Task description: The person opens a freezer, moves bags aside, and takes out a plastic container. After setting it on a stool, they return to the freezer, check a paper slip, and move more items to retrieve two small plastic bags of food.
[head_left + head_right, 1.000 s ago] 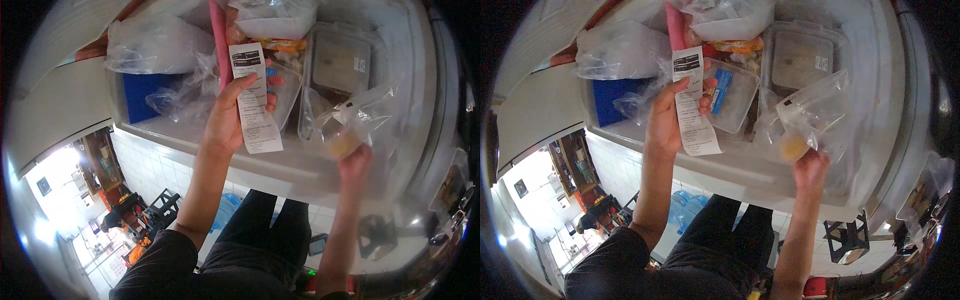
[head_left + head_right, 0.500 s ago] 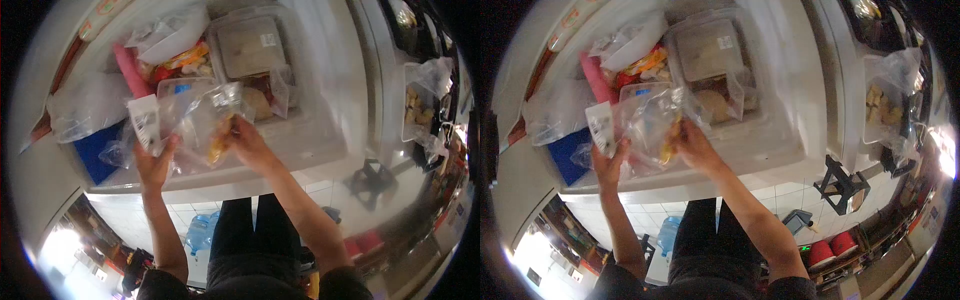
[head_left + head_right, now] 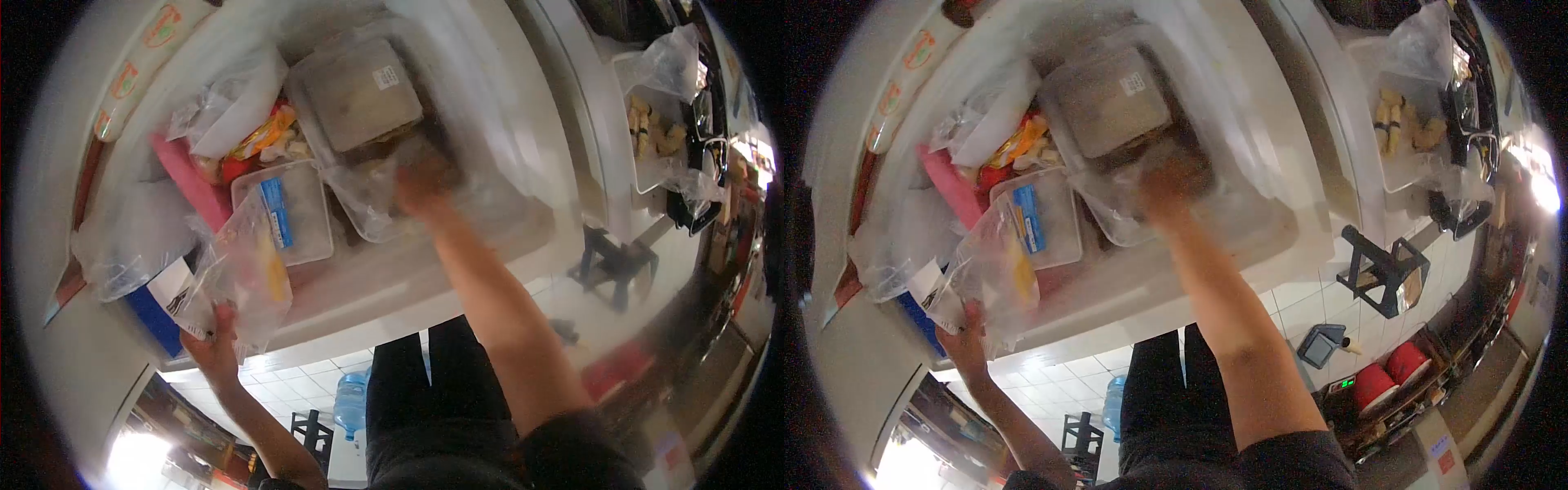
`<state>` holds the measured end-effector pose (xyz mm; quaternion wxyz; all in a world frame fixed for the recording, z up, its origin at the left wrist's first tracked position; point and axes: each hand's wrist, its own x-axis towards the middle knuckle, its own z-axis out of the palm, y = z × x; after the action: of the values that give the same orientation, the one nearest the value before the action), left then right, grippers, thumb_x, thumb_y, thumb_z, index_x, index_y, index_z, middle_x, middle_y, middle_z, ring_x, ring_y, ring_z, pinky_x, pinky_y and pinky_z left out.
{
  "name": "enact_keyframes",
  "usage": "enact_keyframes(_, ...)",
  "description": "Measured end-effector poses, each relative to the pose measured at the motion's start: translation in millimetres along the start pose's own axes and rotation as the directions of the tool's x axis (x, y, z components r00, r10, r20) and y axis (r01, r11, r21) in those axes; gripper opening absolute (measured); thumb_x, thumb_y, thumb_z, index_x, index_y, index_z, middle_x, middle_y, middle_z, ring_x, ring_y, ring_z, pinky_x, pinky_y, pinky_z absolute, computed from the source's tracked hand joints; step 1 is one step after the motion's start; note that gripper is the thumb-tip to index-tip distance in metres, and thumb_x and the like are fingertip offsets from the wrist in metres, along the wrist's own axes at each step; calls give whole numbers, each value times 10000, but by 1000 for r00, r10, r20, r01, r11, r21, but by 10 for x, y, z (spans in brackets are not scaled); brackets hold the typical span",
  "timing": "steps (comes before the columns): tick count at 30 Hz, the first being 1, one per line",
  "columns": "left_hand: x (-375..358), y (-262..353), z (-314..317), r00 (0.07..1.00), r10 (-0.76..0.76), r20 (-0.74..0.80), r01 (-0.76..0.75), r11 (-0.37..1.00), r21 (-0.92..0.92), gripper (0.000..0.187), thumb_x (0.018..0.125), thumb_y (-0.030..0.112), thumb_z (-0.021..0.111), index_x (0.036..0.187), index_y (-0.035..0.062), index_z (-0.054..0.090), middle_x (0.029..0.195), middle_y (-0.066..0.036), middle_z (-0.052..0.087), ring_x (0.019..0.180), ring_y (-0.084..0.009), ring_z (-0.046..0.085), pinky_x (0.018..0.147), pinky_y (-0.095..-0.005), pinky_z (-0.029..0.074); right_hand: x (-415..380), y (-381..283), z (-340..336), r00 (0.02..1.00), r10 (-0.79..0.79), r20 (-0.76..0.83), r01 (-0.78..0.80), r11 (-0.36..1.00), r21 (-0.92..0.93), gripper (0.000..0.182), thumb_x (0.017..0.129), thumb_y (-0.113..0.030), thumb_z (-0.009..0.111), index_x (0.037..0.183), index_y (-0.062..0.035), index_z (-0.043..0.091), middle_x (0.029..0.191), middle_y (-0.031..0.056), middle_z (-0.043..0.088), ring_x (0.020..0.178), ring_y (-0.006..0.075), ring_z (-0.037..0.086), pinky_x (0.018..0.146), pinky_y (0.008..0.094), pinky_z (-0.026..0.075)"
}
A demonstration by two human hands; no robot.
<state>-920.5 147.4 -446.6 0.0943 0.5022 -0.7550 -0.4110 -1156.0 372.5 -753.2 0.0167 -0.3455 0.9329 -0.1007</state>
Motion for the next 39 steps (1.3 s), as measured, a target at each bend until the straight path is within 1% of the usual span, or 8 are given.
enact_keyframes(4, 38, -80, 126, 999, 19, 32, -16, 996, -86, 470, 785, 236, 767, 1146, 29, 551, 828, -23, 621, 625, -68, 540, 481, -198, 399, 115, -575, -588, 705, -69, 706, -157, 955, 251, 219, 848, -128, 510, 965, 7, 636, 1029, 189, 638, 1013, 331, 608, 846, 422, 511)
enact_keyframes(18, 200, 13, 266, 1000, 20, 13, -20, 1000, -23, 532, 791, 264, 760, 1203, 29, 521, 932, -54, 637, 692, -93, 565, 508, -220, 423, 144, -421, -1230, 626, -171, 761, -98, 951, 294, 190, 778, -78, 615, 950, -14, 662, 889, 156, 672, 886, 303, 657, 747, 445, 523)
enact_keyframes(22, 224, 90, 224, 1000, 12, -18, -13, 1000, -26, 536, 786, 270, 766, 1189, 26, 511, 948, -65, 635, 733, -117, 589, 517, -236, 444, -65, 188, -1276, 779, 27, 626, 27, 997, -76, 353, 774, -99, 623, 1100, 34, 595, 1189, 215, 568, 1100, 266, 577, 862, 444, 476)
enact_keyframes(24, 232, 47, 196, 998, -21, -66, 22, 1000, 16, 544, 782, 266, 770, 1191, 28, 501, 956, -74, 631, 757, -139, 604, 530, -251, 465, 252, 543, -1356, 748, -222, 626, 69, 963, 259, 431, 820, -166, 600, 1192, 39, 527, 1266, 218, 508, 1126, 271, 550, 923, 428, 444)
enact_keyframes(27, 227, -46, 157, 994, -97, -56, 96, 995, -15, 583, 776, 245, 778, 1219, 28, 468, 970, -84, 625, 783, -153, 609, 551, -260, 480, 845, 637, -1090, 802, -69, 594, -408, 663, 628, 516, 847, -217, 604, 1264, 43, 446, 1256, 207, 515, 1106, 293, 551, 935, 406, 445)
enact_keyframes(29, 213, -51, 226, 986, -128, -112, 128, 992, -6, 516, 804, 222, 746, 1188, 19, 469, 925, -62, 612, 717, -126, 554, 563, -262, 444, 989, 702, -339, 593, 337, 731, -804, 193, 563, 668, 829, -305, 621, 1366, 0, 365, 1245, 236, 533, 1147, 369, 525, 961, 417, 419)
enact_keyframes(32, 224, -94, 208, 990, -96, -98, 94, 995, -26, 483, 814, 212, 735, 1175, 25, 473, 909, -63, 614, 699, -126, 553, 558, -261, 445, 1201, 312, -234, 486, 491, 723, -681, -306, 666, 595, 831, -231, 676, 1298, 25, 410, 1210, 176, 525, 1075, 287, 533, 895, 380, 458)
enact_keyframes(39, 232, -206, 96, 970, -206, -127, 200, 978, -62, 463, 787, 145, 760, 1139, 30, 483, 918, -79, 634, 723, -134, 597, 573, -255, 468, 1146, 165, -328, 520, 498, 694, -598, -368, 712, 576, 816, -218, 709, 1281, -4, 446, 1162, 154, 538, 1024, 259, 535, 852, 383, 483)
